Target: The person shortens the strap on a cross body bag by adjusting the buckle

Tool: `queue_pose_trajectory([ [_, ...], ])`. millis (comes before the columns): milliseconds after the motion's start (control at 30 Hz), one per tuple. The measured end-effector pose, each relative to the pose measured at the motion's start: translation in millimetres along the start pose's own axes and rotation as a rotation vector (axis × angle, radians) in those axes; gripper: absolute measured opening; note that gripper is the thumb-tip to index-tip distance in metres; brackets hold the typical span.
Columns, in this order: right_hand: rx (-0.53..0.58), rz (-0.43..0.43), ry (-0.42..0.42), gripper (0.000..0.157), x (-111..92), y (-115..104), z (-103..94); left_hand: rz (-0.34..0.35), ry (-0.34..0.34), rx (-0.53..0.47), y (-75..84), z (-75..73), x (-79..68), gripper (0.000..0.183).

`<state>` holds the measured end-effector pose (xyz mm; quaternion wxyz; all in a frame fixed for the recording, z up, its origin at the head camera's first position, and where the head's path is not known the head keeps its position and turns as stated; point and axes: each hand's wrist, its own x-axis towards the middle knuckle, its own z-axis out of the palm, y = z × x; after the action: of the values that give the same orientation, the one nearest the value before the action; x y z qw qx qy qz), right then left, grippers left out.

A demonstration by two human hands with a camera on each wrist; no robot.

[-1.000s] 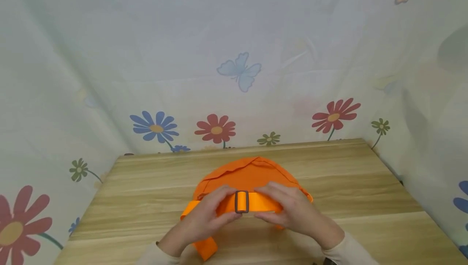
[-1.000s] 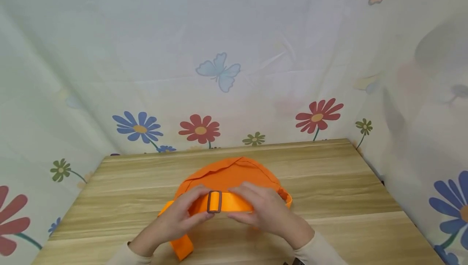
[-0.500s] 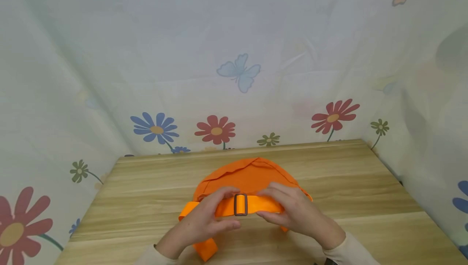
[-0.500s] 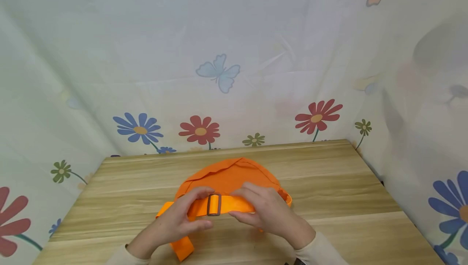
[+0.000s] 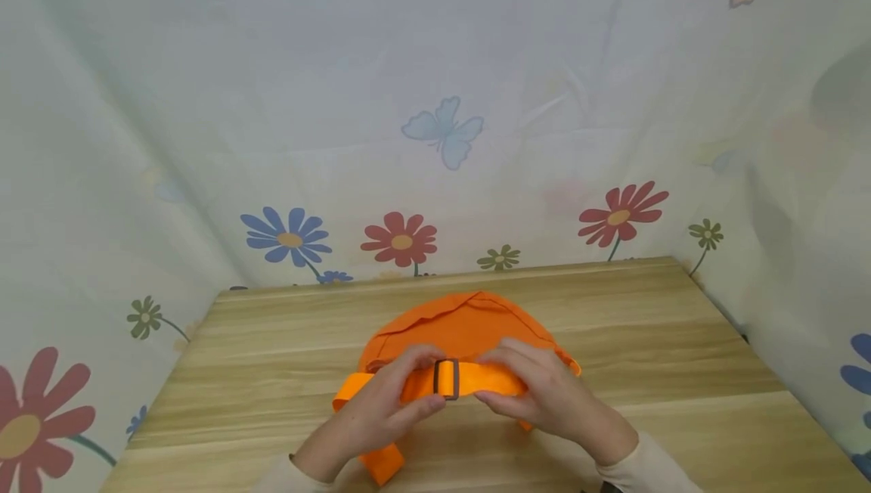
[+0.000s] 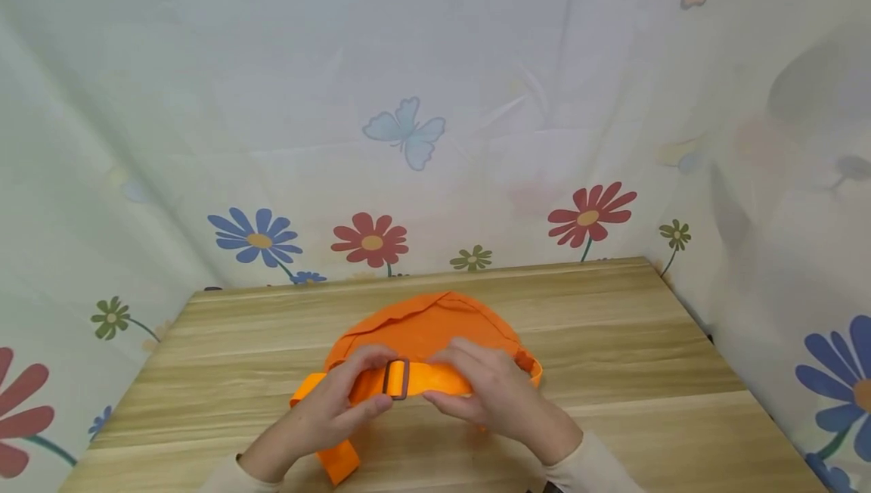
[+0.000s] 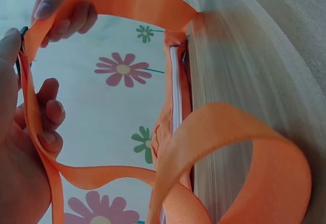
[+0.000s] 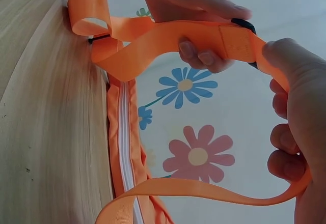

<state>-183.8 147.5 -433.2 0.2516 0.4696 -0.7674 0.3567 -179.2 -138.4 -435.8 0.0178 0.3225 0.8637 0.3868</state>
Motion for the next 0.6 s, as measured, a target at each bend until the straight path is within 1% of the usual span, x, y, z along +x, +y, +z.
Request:
queue_pose_trajectory([
  [133,0.028,-0.013,0.013,0.031,1.5,-1.0,2.7,0.0,-0.003,-0.014,-0.2,0.2,-1.1,0.049],
  [267,0.045,-0.017,0.018,0.032,2.5,-1.8,4.1,0.03,0.004,-0.016,-0.8,0.9,-1.4,0.047],
  [400,0.053,-0.009,0.019,0.037,3.3,-2.5,4.3,0.057,0.013,-0.009,-0.8,1.8,-0.5,0.046],
  [500,0.062,0.004,0.017,0.034,3.6,-3.2,4.4,0.067,0.014,-0.013,-0.9,2.2,0.2,0.046],
  [600,0.068,0.009,0.011,0.03,4.7,-3.3,4.9,0.093,0.016,-0.017,-0.9,1.8,0.7,0.048],
])
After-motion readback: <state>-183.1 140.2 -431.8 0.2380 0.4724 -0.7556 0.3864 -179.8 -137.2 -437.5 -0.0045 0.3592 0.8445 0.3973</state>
